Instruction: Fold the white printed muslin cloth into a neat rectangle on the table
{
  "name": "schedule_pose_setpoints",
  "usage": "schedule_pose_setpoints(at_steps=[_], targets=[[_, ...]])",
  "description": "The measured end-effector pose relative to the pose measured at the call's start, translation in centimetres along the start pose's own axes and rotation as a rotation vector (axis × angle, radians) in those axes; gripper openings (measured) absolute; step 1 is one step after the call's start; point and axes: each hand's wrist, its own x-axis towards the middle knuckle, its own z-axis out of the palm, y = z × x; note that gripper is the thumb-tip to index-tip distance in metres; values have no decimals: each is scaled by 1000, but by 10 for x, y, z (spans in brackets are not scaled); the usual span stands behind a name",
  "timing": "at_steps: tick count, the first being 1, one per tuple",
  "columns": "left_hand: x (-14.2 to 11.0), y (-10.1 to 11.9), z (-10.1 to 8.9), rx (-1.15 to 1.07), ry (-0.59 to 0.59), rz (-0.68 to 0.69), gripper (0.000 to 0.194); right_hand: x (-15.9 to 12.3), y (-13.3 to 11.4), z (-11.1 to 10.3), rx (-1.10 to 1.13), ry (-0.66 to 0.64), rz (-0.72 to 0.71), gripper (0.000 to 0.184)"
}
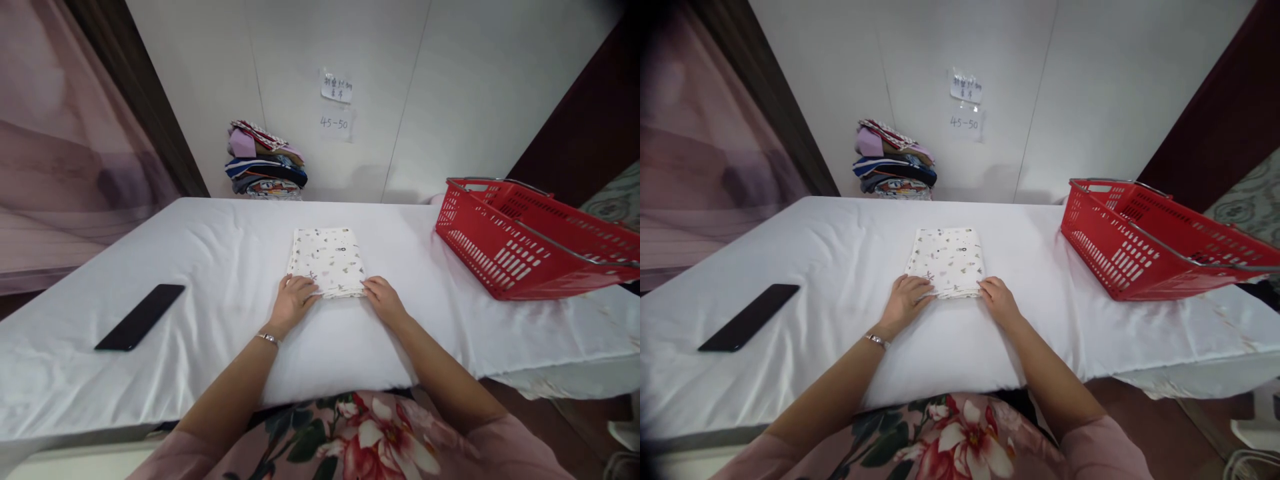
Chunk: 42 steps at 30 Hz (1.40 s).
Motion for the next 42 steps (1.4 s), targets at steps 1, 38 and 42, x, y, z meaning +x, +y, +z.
schedule_pose_setpoints(at_steps=[1,38,42], targets=[[0,0,0,-1,2,6,19,0,-1,0,0,8,6,27],[-1,-4,0,90,-5,70,23,-8,-3,1,-120,3,19,28],[1,-2,-1,84,4,41,22,-7,0,2,-90,0,4,28]])
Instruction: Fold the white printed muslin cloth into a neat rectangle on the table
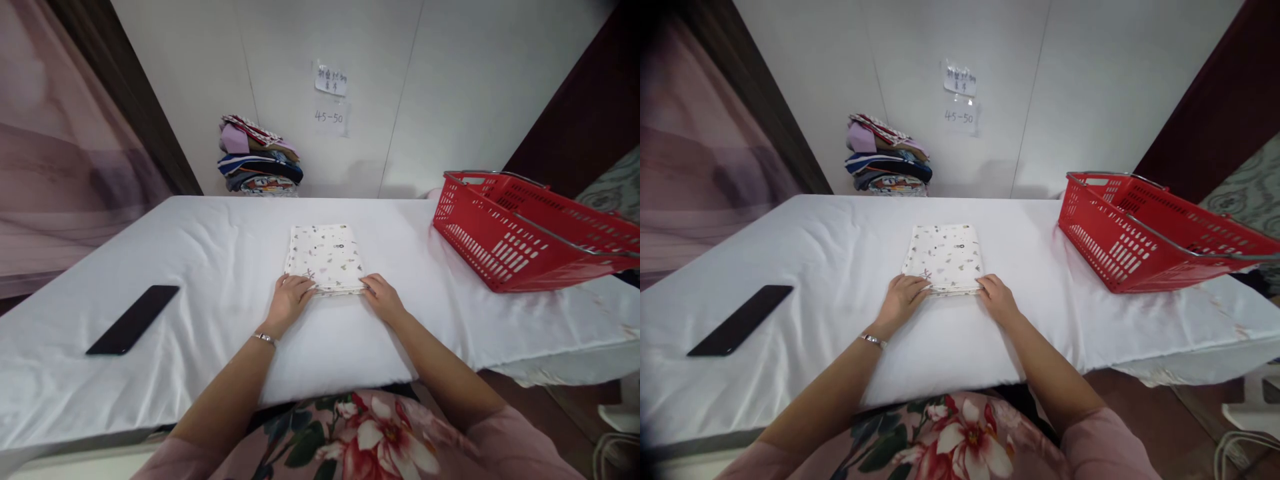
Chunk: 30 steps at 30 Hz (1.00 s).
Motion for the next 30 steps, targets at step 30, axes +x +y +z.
schedule_pose_setpoints(at_steps=[30], targets=[[0,1,4,32,24,-7,22,12,-8,19,-76,76,-142,25]])
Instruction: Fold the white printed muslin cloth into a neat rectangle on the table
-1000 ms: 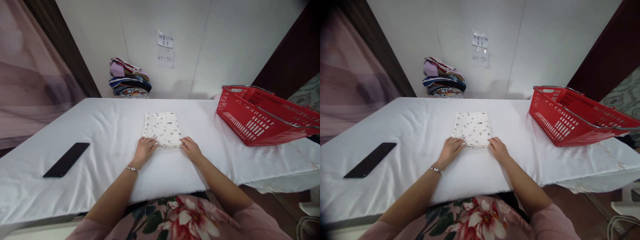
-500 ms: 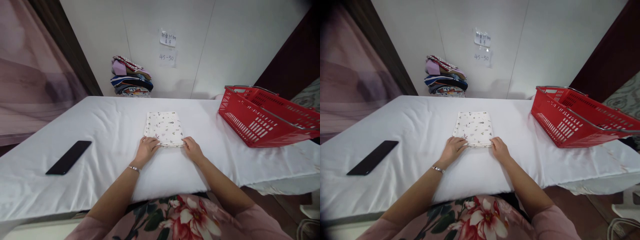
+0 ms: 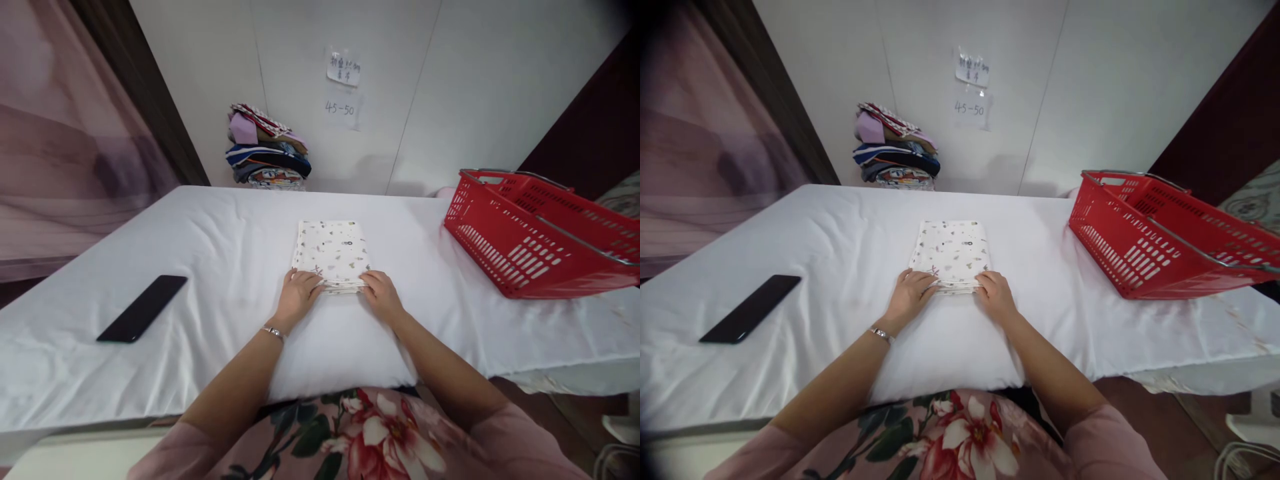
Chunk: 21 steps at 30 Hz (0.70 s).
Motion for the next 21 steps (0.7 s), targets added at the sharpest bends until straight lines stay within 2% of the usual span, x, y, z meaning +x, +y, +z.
schedule_pose_setpoints(at_steps=[5,11,15,21], targets=[[2,1,-1,-1,-24,-16,23,-1,0,0,0,-11,8,25],[2,2,-1,0,-21,-27,23,2,-7,-5,-5,11,-77,29],[1,3,-1,14,-11,-13,23,7,-9,-6,10,-37,-104,27],[-1,1,2,32,15,6,26,15,-12,-4,8,-84,-66,24]])
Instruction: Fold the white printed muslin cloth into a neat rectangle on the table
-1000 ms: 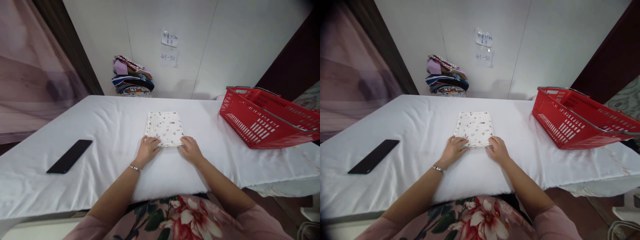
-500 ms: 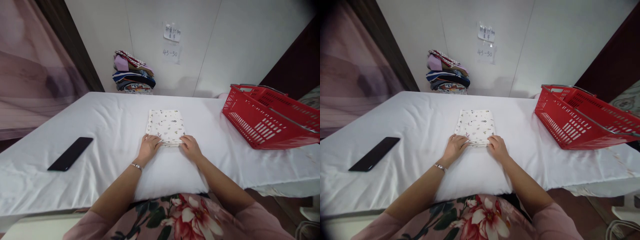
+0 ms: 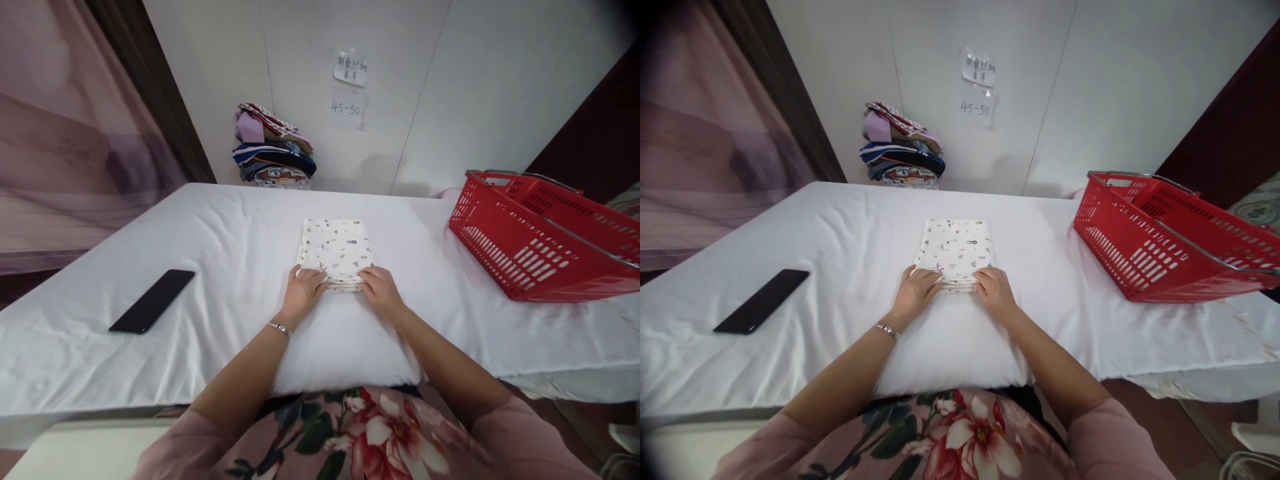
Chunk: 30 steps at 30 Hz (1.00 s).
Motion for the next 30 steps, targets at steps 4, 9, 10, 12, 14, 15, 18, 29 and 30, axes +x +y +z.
schedule_pose_setpoints(at_steps=[4,9,10,12,14,15,18,29,30], targets=[[0,-3,4,-5,18,-3,27,-4,-6,0,-27,26,17,26],[1,-3,5,-10,25,-30,26,-15,-19,-1,-97,99,-77,22],[1,-3,5,-11,27,-33,25,-16,-22,-1,-116,91,-101,21],[1,-2,5,-13,24,-38,25,-16,-25,-1,-157,62,-117,22],[1,-2,4,-14,12,-41,24,-14,-27,0,-196,29,-99,24],[1,-2,4,-16,7,-41,24,-12,-27,1,-213,14,-88,24],[1,-1,3,-28,7,-32,24,-6,-29,5,-242,-27,-85,22],[3,2,-9,-116,64,-119,29,2,-30,12,-205,-69,-59,21],[3,1,-9,-123,59,-124,30,2,-30,12,-207,-71,-62,22]])
